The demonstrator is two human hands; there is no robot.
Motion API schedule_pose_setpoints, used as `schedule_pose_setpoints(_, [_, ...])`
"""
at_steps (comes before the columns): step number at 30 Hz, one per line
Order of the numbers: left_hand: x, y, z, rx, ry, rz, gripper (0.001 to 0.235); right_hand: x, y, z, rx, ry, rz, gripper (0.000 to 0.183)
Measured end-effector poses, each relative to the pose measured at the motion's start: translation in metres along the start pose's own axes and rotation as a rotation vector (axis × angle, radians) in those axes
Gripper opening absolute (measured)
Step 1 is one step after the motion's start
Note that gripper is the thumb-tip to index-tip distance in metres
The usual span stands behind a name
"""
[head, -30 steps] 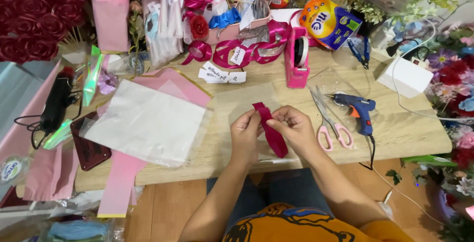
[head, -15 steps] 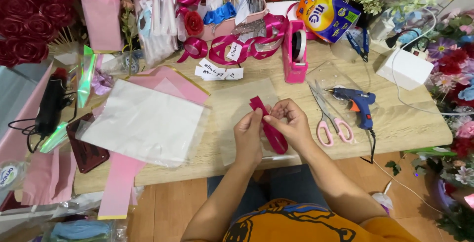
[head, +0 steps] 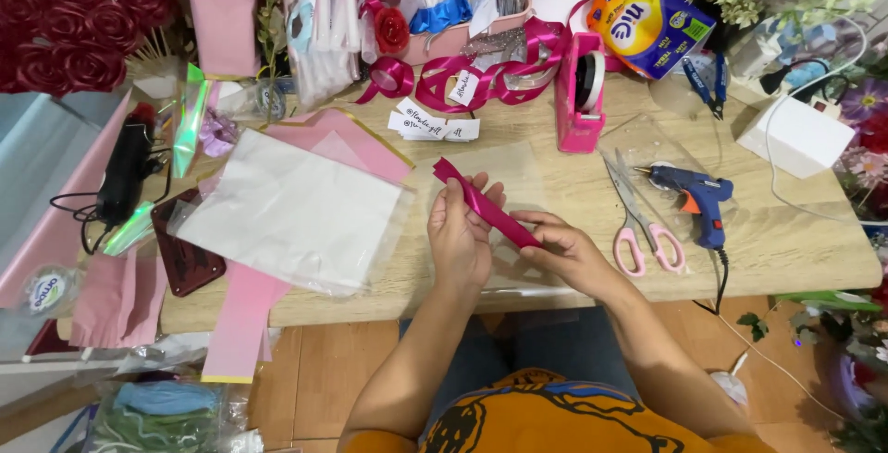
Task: The person handles a small white label, then cuts a pink ribbon with scissors and uses a hot glue gun to attach the ribbon to a clear plastic sheet. The person folds the ribbon and applies glue to secure it in place.
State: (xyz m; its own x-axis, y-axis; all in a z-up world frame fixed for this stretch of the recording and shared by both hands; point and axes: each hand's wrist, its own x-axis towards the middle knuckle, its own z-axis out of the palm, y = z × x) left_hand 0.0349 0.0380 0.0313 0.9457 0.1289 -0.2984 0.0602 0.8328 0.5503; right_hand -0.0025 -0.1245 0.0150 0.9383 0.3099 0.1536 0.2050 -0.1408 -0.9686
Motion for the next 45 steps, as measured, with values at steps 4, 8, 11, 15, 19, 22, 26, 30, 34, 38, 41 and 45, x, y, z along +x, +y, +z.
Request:
schedule_pose_setpoints(4, [0.001, 0.007, 0.003, -0.007, 0.022, 0.004, 0.026, -0.006, 0.015, -0.007, -0.015, -0.007, -0.004, 0.019])
schedule_pose_setpoints(8, [0.005, 0.014, 0.0, -0.036, 0.052, 0.065, 0.03, -0.011, 0.017, -0.012, -0.027, 0.014, 0.003, 0.02])
schedule_pose_setpoints(11, [0.006, 0.018, 0.002, -0.025, 0.078, 0.111, 0.031, -0.016, 0.035, -0.02, -0.05, 0.005, 0.012, 0.017])
schedule_pose_setpoints(15, [0.008, 0.017, 0.0, -0.024, 0.125, 0.205, 0.031, -0.015, 0.023, -0.019, -0.077, -0.03, 0.0, 0.025])
schedule_pose_setpoints(19, [0.012, 0.013, -0.004, -0.041, 0.149, 0.267, 0.029, -0.016, 0.043, -0.015, -0.052, 0.071, 0.013, 0.016])
schedule_pose_setpoints(22, [0.01, 0.013, -0.005, -0.053, 0.163, 0.315, 0.029, -0.015, 0.03, -0.01, 0.028, 0.156, 0.039, 0.012])
schedule_pose_setpoints(26, [0.007, 0.01, -0.011, -0.057, 0.171, 0.371, 0.028, -0.015, 0.034, -0.007, 0.083, 0.235, 0.046, 0.013])
schedule_pose_setpoints(30, [0.004, 0.012, -0.011, -0.084, 0.198, 0.398, 0.028, -0.016, 0.023, -0.002, 0.072, 0.296, 0.043, 0.02])
schedule_pose_setpoints(34, [0.001, 0.015, -0.012, -0.104, 0.215, 0.376, 0.027, -0.017, 0.03, -0.002, 0.139, 0.332, 0.066, 0.04])
schedule_pose_setpoints(38, [0.002, 0.01, -0.019, -0.079, 0.247, 0.373, 0.028, -0.013, 0.038, -0.005, 0.142, 0.371, 0.127, 0.027])
schedule_pose_setpoints(41, [0.003, 0.008, -0.029, -0.044, 0.234, 0.386, 0.026, -0.01, 0.02, -0.01, 0.099, 0.39, 0.088, 0.017])
schedule_pose_setpoints(45, [0.0, 0.013, -0.041, 0.039, 0.184, 0.371, 0.022, -0.006, 0.006, -0.029, -0.145, 0.39, -0.041, 0.012])
